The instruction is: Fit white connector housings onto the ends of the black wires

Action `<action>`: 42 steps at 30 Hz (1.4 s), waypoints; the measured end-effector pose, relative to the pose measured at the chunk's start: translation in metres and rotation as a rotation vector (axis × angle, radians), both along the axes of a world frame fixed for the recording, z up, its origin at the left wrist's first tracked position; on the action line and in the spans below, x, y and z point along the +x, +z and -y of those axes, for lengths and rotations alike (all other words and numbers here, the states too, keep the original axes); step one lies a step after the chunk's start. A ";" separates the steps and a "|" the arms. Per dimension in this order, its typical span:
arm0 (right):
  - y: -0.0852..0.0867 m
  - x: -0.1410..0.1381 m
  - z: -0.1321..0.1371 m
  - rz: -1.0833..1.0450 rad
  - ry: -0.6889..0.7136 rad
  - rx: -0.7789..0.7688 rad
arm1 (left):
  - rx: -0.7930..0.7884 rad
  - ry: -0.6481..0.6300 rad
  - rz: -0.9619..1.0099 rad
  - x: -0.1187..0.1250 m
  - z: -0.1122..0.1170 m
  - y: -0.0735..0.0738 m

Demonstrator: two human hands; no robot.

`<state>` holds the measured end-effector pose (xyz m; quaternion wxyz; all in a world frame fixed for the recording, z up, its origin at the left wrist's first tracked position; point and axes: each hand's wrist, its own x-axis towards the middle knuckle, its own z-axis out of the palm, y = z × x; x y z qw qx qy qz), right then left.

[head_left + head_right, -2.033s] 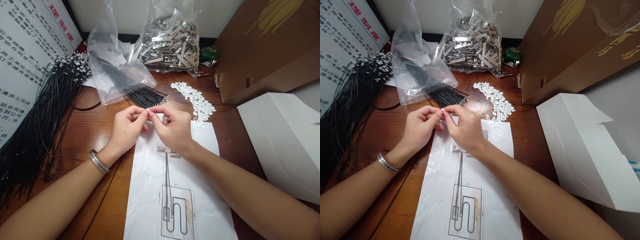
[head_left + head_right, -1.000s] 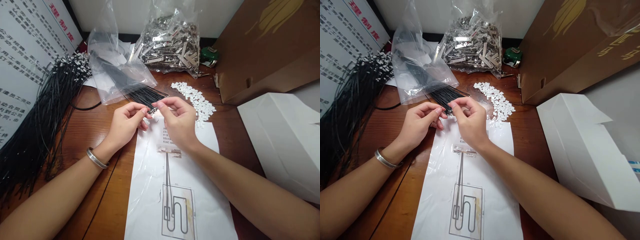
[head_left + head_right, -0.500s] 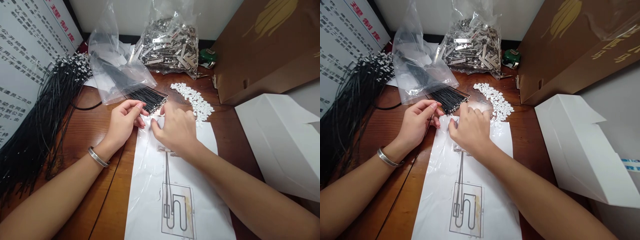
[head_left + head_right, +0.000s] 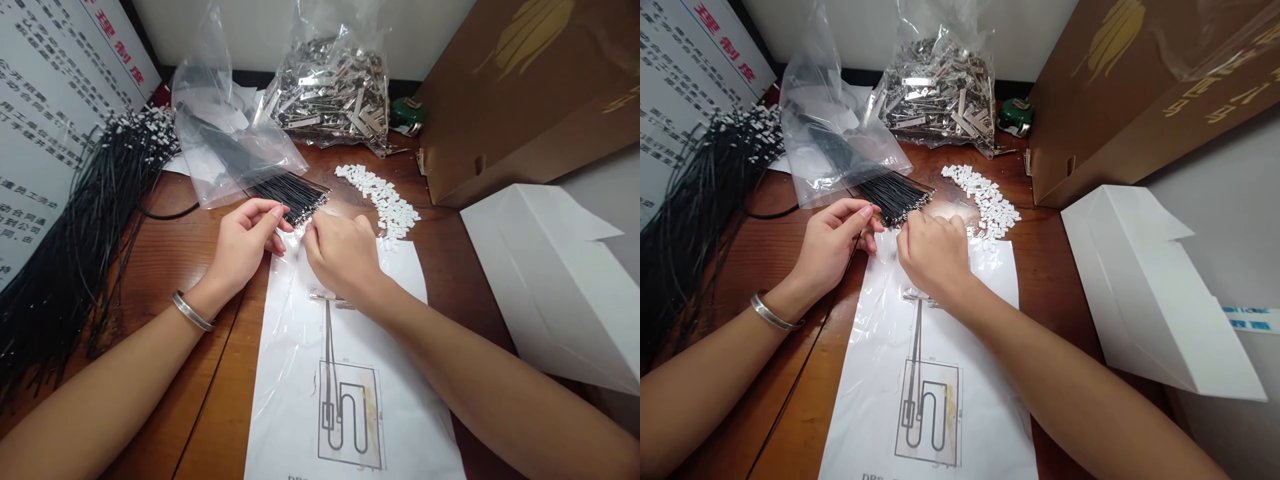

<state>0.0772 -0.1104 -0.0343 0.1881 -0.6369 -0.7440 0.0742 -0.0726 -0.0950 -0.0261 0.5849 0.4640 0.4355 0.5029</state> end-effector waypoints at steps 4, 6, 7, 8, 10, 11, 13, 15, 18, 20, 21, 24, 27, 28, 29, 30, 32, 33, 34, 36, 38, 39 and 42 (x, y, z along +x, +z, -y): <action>-0.005 0.003 -0.005 -0.537 0.072 0.065 | 0.018 -0.022 0.016 -0.001 0.000 0.000; -0.007 0.005 -0.006 -0.784 0.154 0.058 | 0.028 -0.026 0.021 -0.002 0.000 -0.001; -0.008 0.005 -0.006 -0.869 0.196 0.047 | 0.037 -0.033 0.027 -0.002 0.000 -0.001; -0.008 0.005 -0.006 -0.927 0.237 0.039 | 0.051 -0.040 0.037 -0.003 0.000 -0.002; -0.008 0.006 -0.006 -0.981 0.310 0.028 | 0.078 -0.058 0.063 -0.003 0.001 -0.003; -0.008 0.006 -0.006 -0.991 0.340 0.020 | 0.089 -0.068 0.074 -0.004 0.001 -0.003; -0.007 0.006 -0.005 -1.006 0.372 0.000 | 0.098 -0.101 0.080 -0.004 0.002 -0.003; -0.006 0.007 -0.006 -1.036 0.358 -0.024 | 0.098 -0.126 0.072 -0.004 0.002 -0.002; -0.007 0.006 -0.006 -1.099 0.302 -0.064 | 0.086 -0.115 0.057 -0.003 0.001 -0.001; -0.008 0.004 -0.007 -1.160 0.255 -0.096 | 0.080 -0.096 0.048 -0.002 0.002 0.001; -0.008 0.003 -0.007 -1.193 0.230 -0.110 | 0.083 -0.091 0.042 -0.001 0.002 0.001; -0.007 -0.001 -0.008 -1.269 0.165 -0.146 | 0.098 -0.081 0.023 0.001 0.004 0.002; -0.006 -0.003 -0.008 -1.301 0.109 -0.158 | 0.083 -0.054 0.008 0.002 0.006 0.002; -0.005 -0.003 -0.008 -1.304 0.089 -0.155 | 0.070 -0.041 0.004 0.002 0.006 0.002; -0.006 -0.003 -0.008 -1.306 0.072 -0.149 | 0.058 -0.025 0.001 0.002 0.006 0.002; -0.006 -0.003 -0.008 -1.307 0.059 -0.142 | 0.048 -0.015 -0.003 0.002 0.006 0.002; -0.007 -0.003 -0.009 -1.309 0.048 -0.129 | 0.036 -0.015 -0.017 0.003 0.005 0.002; -0.007 -0.003 -0.009 -1.310 0.046 -0.124 | 0.034 -0.025 -0.028 0.003 0.005 0.003; -0.008 -0.003 -0.009 -1.309 0.044 -0.116 | 0.034 -0.037 -0.041 0.003 0.005 0.003; -0.008 -0.003 -0.009 -1.291 0.037 -0.086 | 0.032 -0.047 -0.071 0.004 0.006 0.004; -0.008 -0.005 -0.008 -1.249 0.035 -0.053 | 0.028 -0.027 -0.099 0.004 0.006 0.005; -0.007 -0.005 -0.007 -1.225 0.043 -0.037 | 0.026 -0.011 -0.111 0.004 0.006 0.005; -0.007 -0.006 -0.004 -1.183 0.092 -0.001 | 0.020 0.025 -0.132 0.004 0.006 0.004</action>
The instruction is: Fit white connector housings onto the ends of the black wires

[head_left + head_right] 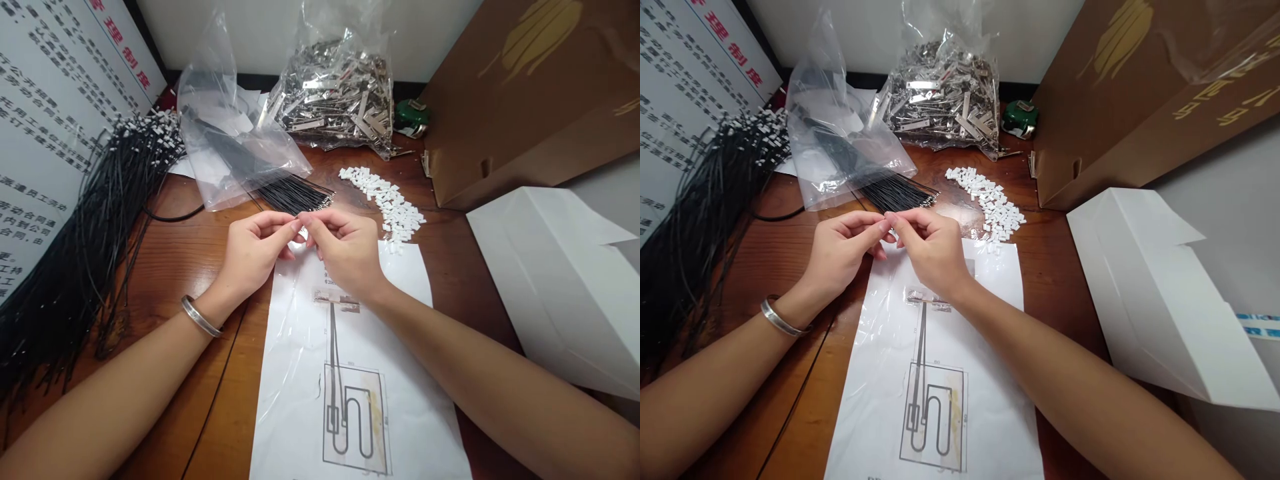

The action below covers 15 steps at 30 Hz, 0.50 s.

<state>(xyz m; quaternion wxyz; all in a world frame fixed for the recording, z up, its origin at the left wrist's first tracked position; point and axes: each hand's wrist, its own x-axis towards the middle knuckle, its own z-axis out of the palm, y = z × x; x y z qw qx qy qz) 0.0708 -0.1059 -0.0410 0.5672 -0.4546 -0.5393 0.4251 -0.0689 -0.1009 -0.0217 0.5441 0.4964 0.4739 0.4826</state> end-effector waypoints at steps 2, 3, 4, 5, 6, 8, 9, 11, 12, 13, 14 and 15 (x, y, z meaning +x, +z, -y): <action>0.000 0.000 0.001 -0.001 0.030 0.016 | 0.002 0.016 0.006 -0.001 -0.001 -0.001; 0.000 0.000 0.001 -0.006 0.046 0.010 | 0.004 0.020 0.012 -0.001 -0.001 -0.001; 0.000 0.001 0.001 -0.014 0.060 -0.001 | 0.007 0.021 0.018 -0.001 -0.002 -0.002; 0.001 0.002 0.000 -0.023 0.072 -0.015 | 0.010 0.021 0.022 -0.002 -0.002 -0.002; 0.001 0.002 0.000 -0.032 0.077 -0.028 | 0.013 0.017 0.024 -0.002 -0.002 -0.002; 0.001 0.003 -0.002 -0.043 0.064 -0.047 | 0.016 0.004 0.022 -0.002 -0.001 -0.002; 0.001 0.004 -0.003 -0.046 0.048 -0.055 | 0.016 -0.004 0.020 -0.002 -0.001 -0.001; 0.002 0.005 -0.004 -0.070 0.028 -0.085 | 0.016 -0.022 0.022 -0.002 0.000 -0.001; 0.002 0.006 -0.005 -0.093 0.031 -0.109 | 0.018 -0.031 0.025 -0.002 0.001 -0.001; 0.002 0.007 -0.006 -0.121 0.046 -0.138 | 0.021 -0.040 0.031 -0.002 0.001 -0.001; 0.002 0.008 -0.006 -0.150 0.069 -0.167 | 0.026 -0.049 0.038 -0.002 0.001 -0.001; 0.002 0.009 -0.007 -0.176 0.095 -0.194 | 0.029 -0.061 0.045 -0.002 0.001 -0.001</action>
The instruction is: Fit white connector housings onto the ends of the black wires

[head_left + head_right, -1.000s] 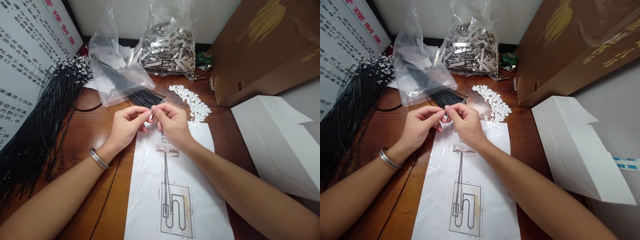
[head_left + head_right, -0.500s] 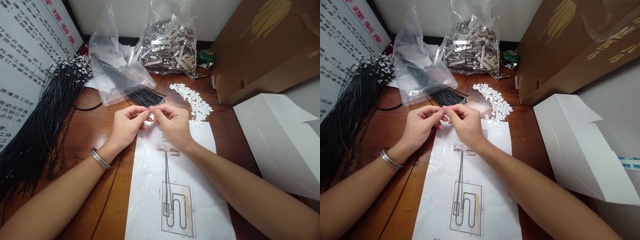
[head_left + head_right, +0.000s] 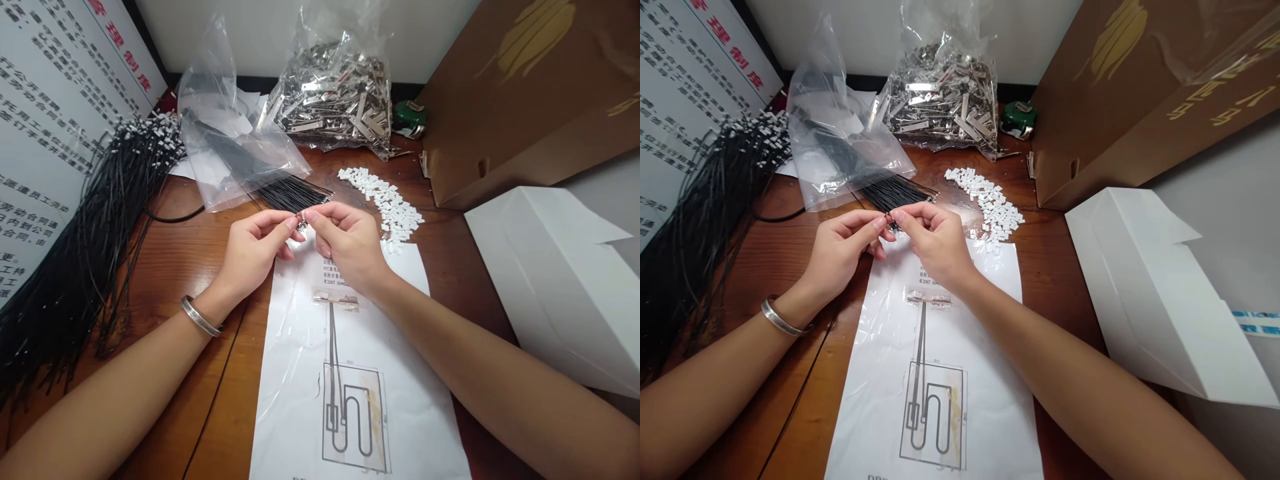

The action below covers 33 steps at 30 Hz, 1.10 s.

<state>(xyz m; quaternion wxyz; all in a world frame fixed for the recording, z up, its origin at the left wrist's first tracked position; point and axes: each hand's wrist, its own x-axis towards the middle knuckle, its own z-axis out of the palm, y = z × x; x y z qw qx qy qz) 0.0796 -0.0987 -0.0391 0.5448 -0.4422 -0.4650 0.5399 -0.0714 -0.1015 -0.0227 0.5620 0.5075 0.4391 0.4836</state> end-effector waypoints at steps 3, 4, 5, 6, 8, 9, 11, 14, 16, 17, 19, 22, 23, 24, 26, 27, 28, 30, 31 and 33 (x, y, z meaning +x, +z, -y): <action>0.000 0.004 -0.003 -0.056 0.068 -0.052 | -0.013 -0.051 0.019 -0.001 -0.002 -0.001; -0.001 0.005 -0.004 -0.070 0.090 -0.060 | -0.030 -0.072 0.022 -0.002 -0.003 -0.001; -0.001 0.006 -0.005 -0.081 0.110 -0.065 | -0.052 -0.093 0.026 -0.003 -0.004 -0.001; -0.001 0.006 -0.006 -0.090 0.126 -0.067 | -0.077 -0.113 0.030 -0.004 -0.005 -0.001; -0.002 0.007 -0.007 -0.097 0.146 -0.069 | -0.127 -0.147 0.037 -0.007 -0.007 0.000; -0.002 0.008 -0.008 -0.097 0.150 -0.072 | -0.144 -0.162 0.043 -0.008 -0.008 0.000; -0.001 0.008 -0.009 -0.096 0.158 -0.086 | -0.164 -0.192 0.057 -0.010 -0.010 0.000; 0.001 0.010 -0.010 -0.096 0.172 -0.118 | -0.173 -0.229 0.073 -0.013 -0.011 0.000; 0.003 0.012 -0.010 -0.102 0.186 -0.139 | -0.171 -0.244 0.081 -0.014 -0.012 -0.001; 0.003 0.012 -0.011 -0.104 0.199 -0.147 | -0.168 -0.253 0.082 -0.014 -0.012 -0.002; 0.005 0.014 -0.011 -0.100 0.232 -0.159 | -0.157 -0.267 0.078 -0.015 -0.012 -0.003; 0.006 0.015 -0.011 -0.099 0.286 -0.167 | -0.137 -0.281 0.059 -0.016 -0.012 -0.003; 0.006 0.016 -0.011 -0.103 0.301 -0.169 | -0.134 -0.281 0.055 -0.016 -0.012 -0.003; 0.006 0.016 -0.011 -0.106 0.315 -0.170 | -0.132 -0.284 0.052 -0.016 -0.012 -0.003; 0.006 0.018 -0.011 -0.101 0.342 -0.165 | -0.127 -0.287 0.048 -0.015 -0.011 -0.003; 0.005 0.018 -0.011 -0.095 0.355 -0.158 | -0.120 -0.291 0.045 -0.015 -0.011 -0.003; 0.004 0.019 -0.012 -0.090 0.367 -0.152 | -0.111 -0.297 0.043 -0.015 -0.011 -0.003; 0.003 0.019 -0.012 -0.082 0.387 -0.143 | -0.093 -0.307 0.039 -0.015 -0.011 -0.003; 0.003 0.019 -0.012 -0.082 0.394 -0.140 | -0.086 -0.314 0.037 -0.015 -0.011 -0.004; 0.002 0.019 -0.013 -0.082 0.408 -0.139 | -0.072 -0.328 0.027 -0.016 -0.010 -0.004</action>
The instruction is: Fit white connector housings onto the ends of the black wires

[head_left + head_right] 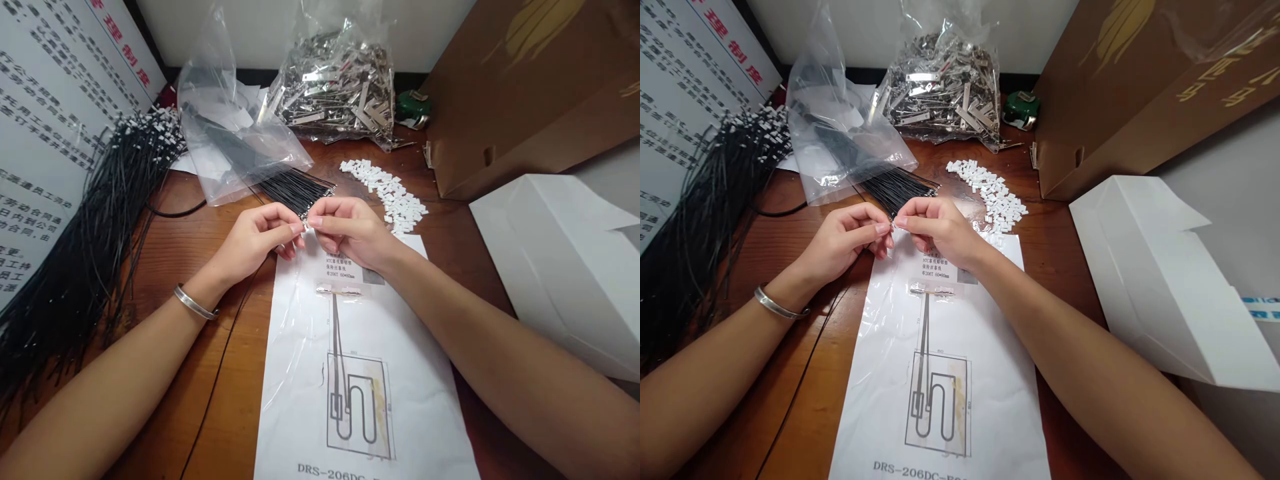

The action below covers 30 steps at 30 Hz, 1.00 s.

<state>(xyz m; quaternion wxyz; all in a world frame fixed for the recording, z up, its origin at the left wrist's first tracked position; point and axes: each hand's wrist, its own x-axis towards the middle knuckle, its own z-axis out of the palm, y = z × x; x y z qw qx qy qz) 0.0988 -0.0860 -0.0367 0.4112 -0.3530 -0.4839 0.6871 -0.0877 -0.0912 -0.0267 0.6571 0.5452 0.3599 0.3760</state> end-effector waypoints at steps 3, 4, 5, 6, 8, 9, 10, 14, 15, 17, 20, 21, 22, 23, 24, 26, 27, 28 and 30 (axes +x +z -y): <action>0.000 0.000 0.000 0.003 0.023 0.007 | 0.014 -0.019 -0.006 -0.001 0.000 -0.001; 0.000 0.001 0.000 0.004 0.033 0.012 | 0.015 -0.022 -0.005 -0.002 0.000 -0.001; 0.000 0.001 0.000 0.004 0.041 0.017 | 0.013 -0.022 -0.004 -0.002 0.000 -0.001; 0.000 0.001 0.000 0.004 0.046 0.022 | 0.012 -0.021 -0.005 -0.002 0.000 -0.001; -0.001 0.002 0.000 0.001 0.049 0.034 | 0.013 -0.015 -0.015 -0.001 0.000 -0.001; -0.001 0.002 0.000 0.000 0.050 0.039 | 0.015 -0.012 -0.020 -0.001 0.000 -0.001; -0.001 0.002 0.000 0.000 0.051 0.044 | 0.016 -0.008 -0.021 0.000 0.000 -0.001; -0.001 0.002 0.001 0.000 0.050 0.049 | 0.009 0.005 -0.020 0.001 0.001 0.000; -0.001 0.002 0.001 -0.002 0.045 0.046 | 0.005 0.010 -0.021 0.001 0.001 0.000; 0.000 0.001 0.001 -0.010 0.042 0.042 | 0.001 0.021 -0.030 0.001 0.001 0.001; -0.001 0.001 0.001 -0.009 0.043 0.046 | -0.007 0.042 -0.050 0.002 0.001 0.002; -0.001 0.002 0.000 -0.003 0.043 0.048 | -0.009 0.046 -0.055 0.002 0.001 0.003; -0.002 0.002 0.000 0.002 0.043 0.050 | -0.012 0.052 -0.058 0.002 0.001 0.003; -0.003 0.002 0.000 0.007 0.041 0.052 | -0.015 0.056 -0.059 0.003 0.001 0.003; -0.004 0.002 0.000 0.011 0.042 0.056 | -0.018 0.058 -0.059 0.003 0.001 0.004; -0.005 0.002 0.000 0.017 0.037 0.063 | -0.019 0.066 -0.058 0.003 0.002 0.004; -0.006 0.002 0.000 0.021 0.030 0.068 | -0.018 0.072 -0.061 0.003 0.002 0.004; -0.006 0.001 0.000 0.028 0.021 0.075 | -0.015 0.078 -0.068 0.003 0.002 0.004; -0.006 0.000 0.001 0.042 -0.004 0.095 | -0.007 0.090 -0.091 0.004 0.002 0.004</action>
